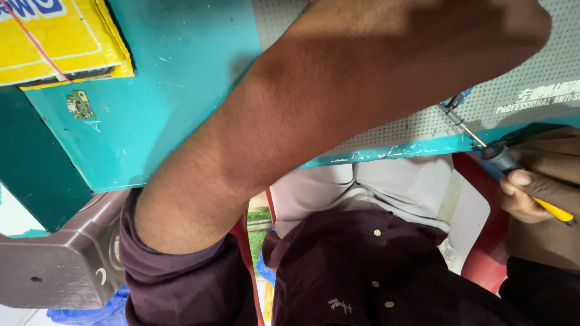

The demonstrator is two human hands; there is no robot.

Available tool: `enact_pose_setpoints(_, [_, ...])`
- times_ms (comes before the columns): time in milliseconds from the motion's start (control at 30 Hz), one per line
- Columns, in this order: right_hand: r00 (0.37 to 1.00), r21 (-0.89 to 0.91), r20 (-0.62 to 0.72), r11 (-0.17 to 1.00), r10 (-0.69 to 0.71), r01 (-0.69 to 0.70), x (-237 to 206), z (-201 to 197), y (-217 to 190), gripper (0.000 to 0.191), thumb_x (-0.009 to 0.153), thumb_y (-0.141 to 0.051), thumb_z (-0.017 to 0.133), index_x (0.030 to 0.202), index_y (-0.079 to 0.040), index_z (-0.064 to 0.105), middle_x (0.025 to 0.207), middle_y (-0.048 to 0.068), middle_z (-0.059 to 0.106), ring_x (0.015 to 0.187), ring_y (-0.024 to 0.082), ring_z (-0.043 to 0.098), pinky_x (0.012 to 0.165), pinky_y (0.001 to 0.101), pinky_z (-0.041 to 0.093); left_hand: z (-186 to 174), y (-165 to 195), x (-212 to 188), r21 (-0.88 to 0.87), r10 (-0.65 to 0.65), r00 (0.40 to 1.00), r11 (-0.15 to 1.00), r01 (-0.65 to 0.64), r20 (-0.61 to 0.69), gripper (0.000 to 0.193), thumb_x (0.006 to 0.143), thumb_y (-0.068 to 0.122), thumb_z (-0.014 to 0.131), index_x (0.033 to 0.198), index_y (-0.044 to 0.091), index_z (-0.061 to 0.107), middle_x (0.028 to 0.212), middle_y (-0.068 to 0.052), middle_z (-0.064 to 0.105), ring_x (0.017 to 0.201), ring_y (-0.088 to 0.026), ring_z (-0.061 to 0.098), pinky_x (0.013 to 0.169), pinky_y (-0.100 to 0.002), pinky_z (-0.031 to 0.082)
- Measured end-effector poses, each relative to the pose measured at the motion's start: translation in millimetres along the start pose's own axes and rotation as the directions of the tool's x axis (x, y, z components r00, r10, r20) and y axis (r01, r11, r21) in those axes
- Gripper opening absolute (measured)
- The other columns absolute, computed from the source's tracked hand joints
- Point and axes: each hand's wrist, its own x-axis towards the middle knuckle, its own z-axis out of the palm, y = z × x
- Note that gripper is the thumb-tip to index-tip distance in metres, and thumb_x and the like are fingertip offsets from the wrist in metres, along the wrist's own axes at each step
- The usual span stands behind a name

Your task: The person uses a soldering iron to work on a blue circuit board placed on a workbench. They hold the board steady with one hand while applying the soldering iron with the other, occasionally using a roll of yellow tape to assist with the soldering process.

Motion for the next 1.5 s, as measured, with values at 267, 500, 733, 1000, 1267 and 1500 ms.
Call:
enact_pose_setpoints(267, [0.963,-0.007,0.235,0.991,0.135,-0.137,42,-13,-11,0.013,0.083,-0.011,0.075,0.091,-0.006,0.067,0.087,0.024,0.069,0.078,0.038,0.07,0.073,0.0536,0.058,-1,2,-5,0.021,0.015,1.0,1.0,-0.015,-0.014,0.024,0.082,-0.013,0.058,0.091,0.007,0.049,0.078,-0.003,0.04,0.063,-0.01,0.047,0.052,-0.026,0.041])
enact_pose_setpoints(500, [0.999,-0.02,-0.013,0.999,0.036,-0.036,22,3,-6,0.012,0.083,-0.007,0.075,0.092,-0.01,0.066,0.085,0.024,0.071,0.074,0.036,0.069,0.07,0.052,0.059,-3,4,-10,0.013,-0.022,0.999,1.0,0.022,-0.024,0.023,0.089,-0.012,0.057,0.102,0.007,0.052,0.083,-0.002,0.044,0.067,-0.009,0.05,0.055,-0.024,0.043])
enact_pose_setpoints(733, [0.997,0.042,0.075,0.999,0.032,-0.035,12,-2,-1,0.015,0.084,-0.006,0.072,0.096,-0.009,0.063,0.089,0.023,0.07,0.075,0.035,0.069,0.07,0.0533,0.058,-5,7,-15,0.158,-0.029,1.0,0.987,0.028,0.003,0.025,0.093,-0.012,0.055,0.107,0.008,0.05,0.085,-0.001,0.043,0.07,-0.009,0.048,0.057,-0.024,0.041])
enact_pose_setpoints(1000, [0.999,0.013,-0.024,0.999,0.041,-0.041,10,6,-2,0.015,0.087,-0.012,0.073,0.098,-0.01,0.063,0.09,0.021,0.07,0.076,0.036,0.069,0.071,0.0526,0.058,-6,8,-17,0.399,-0.003,0.997,0.917,-0.028,0.076,0.025,0.092,-0.013,0.053,0.104,0.009,0.048,0.087,-0.001,0.039,0.076,-0.009,0.048,0.06,-0.025,0.043])
enact_pose_setpoints(1267, [0.999,-0.005,0.038,0.999,0.034,-0.034,15,0,-2,0.012,0.087,-0.011,0.072,0.095,-0.008,0.062,0.088,0.021,0.068,0.075,0.035,0.068,0.073,0.0525,0.058,-6,8,-17,0.329,0.007,0.999,0.944,-0.023,0.051,0.024,0.093,-0.012,0.052,0.105,0.009,0.049,0.088,-0.001,0.041,0.078,-0.009,0.049,0.062,-0.025,0.044])
enact_pose_setpoints(1500, [0.996,0.015,0.013,0.996,0.083,-0.083,20,4,-6,0.017,0.088,-0.004,0.069,0.102,-0.005,0.06,0.088,0.02,0.069,0.075,0.032,0.068,0.072,0.0491,0.059,-4,7,-14,0.166,-0.005,1.0,0.986,0.0,0.027,0.024,0.093,-0.012,0.053,0.105,0.008,0.049,0.087,-0.001,0.042,0.077,-0.009,0.05,0.062,-0.024,0.045])
